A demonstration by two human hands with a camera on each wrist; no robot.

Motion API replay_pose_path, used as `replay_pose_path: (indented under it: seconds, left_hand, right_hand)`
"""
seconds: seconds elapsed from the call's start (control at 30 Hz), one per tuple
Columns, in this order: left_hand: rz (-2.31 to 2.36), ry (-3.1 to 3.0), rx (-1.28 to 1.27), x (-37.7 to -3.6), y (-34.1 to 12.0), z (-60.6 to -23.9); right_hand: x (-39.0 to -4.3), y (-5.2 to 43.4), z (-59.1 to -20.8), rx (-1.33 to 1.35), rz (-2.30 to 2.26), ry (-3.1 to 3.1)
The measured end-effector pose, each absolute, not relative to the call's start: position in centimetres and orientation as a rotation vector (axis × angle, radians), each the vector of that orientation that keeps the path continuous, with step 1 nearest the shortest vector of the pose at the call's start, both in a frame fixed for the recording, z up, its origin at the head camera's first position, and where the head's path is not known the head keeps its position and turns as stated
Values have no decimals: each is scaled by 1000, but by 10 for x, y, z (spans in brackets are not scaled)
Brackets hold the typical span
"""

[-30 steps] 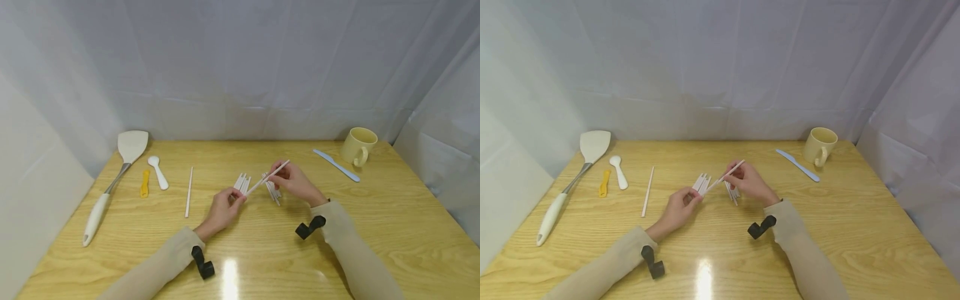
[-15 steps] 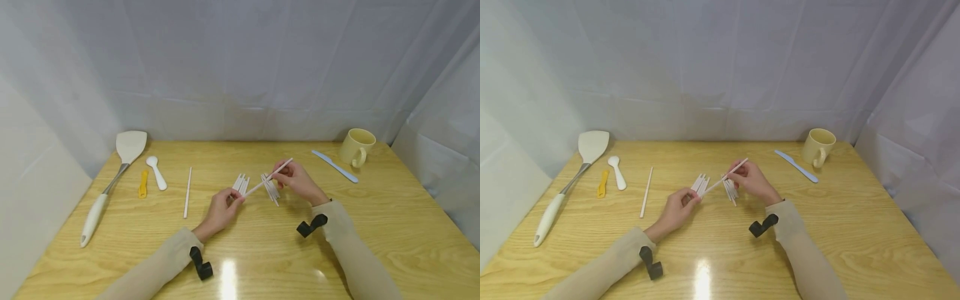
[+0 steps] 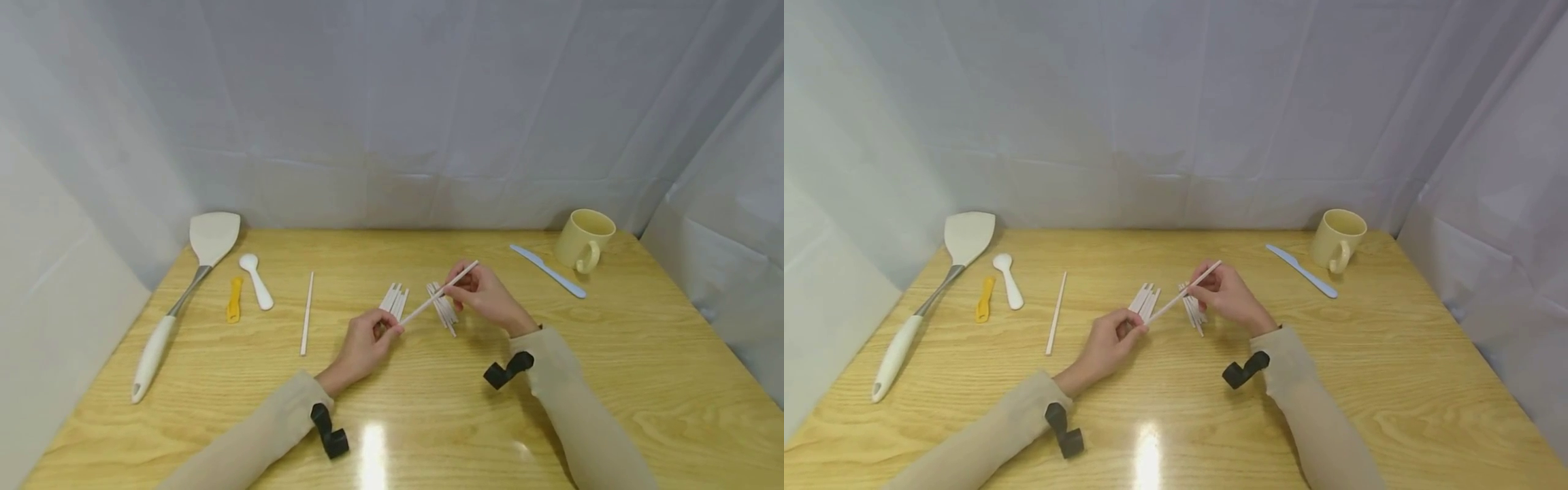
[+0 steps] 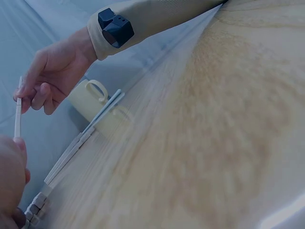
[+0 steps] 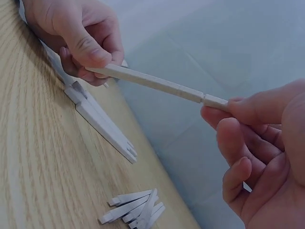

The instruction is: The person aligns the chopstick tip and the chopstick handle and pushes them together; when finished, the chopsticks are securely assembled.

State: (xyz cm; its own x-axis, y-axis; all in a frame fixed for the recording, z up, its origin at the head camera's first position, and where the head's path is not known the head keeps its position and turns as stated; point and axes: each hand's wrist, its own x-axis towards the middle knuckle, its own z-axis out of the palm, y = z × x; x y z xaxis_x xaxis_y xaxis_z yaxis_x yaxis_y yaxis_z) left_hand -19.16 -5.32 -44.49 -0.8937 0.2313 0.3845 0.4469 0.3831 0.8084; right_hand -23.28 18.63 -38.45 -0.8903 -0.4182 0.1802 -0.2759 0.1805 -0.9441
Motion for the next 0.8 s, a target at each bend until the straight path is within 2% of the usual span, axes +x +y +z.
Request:
replay_pose_path:
  seconds: [0.37, 0.57, 0.67, 0.8]
  left_hand:
    - [-1576, -2411, -599, -190, -53, -446]
    - [-1602, -2461, -589, -190, -51, -441]
    - [-1667, -2461, -684, -189, -49, -436]
    - [-1771, -2431, -932, -184, -46, -427]
  right_hand:
    - [-232, 176, -391, -695, -1885, 2318]
    - [-233, 171, -392, -568, -1948, 2364]
    - [-233, 170, -392, -539, -1969, 2379]
    - [-232, 169, -390, -627, -1909, 2364]
